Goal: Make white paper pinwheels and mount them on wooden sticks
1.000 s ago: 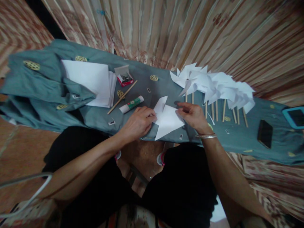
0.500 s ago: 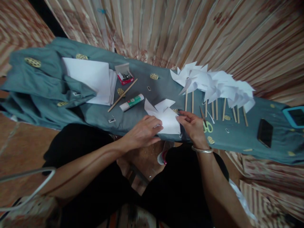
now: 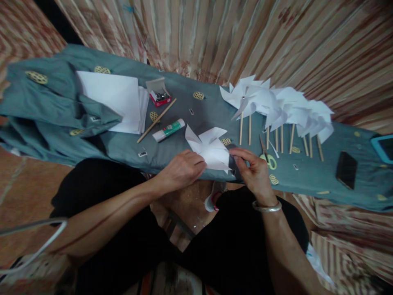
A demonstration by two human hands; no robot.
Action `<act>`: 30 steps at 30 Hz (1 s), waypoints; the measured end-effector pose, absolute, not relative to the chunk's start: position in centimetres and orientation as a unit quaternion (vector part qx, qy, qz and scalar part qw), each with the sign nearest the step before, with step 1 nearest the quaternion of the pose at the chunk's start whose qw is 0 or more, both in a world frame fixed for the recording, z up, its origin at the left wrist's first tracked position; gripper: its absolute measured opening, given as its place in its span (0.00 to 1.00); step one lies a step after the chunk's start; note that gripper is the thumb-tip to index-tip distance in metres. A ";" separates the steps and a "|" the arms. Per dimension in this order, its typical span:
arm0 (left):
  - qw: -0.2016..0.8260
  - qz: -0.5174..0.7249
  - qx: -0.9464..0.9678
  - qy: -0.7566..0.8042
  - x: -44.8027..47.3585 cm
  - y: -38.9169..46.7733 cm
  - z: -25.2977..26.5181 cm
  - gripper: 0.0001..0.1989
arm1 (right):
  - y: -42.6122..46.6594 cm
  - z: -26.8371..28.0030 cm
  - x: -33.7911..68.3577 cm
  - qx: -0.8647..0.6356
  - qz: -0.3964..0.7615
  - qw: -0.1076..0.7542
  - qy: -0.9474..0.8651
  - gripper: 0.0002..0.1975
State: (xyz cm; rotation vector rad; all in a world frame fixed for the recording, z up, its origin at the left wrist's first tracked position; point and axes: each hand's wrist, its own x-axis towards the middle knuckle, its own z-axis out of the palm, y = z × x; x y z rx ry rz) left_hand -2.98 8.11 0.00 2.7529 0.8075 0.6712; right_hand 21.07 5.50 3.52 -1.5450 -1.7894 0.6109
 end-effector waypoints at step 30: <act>0.142 0.234 0.918 0.286 -3.1 7.6 0.5 0.17 | 7.3 2.1 16.7 -0.605 0.144 0.277 -0.732 0.06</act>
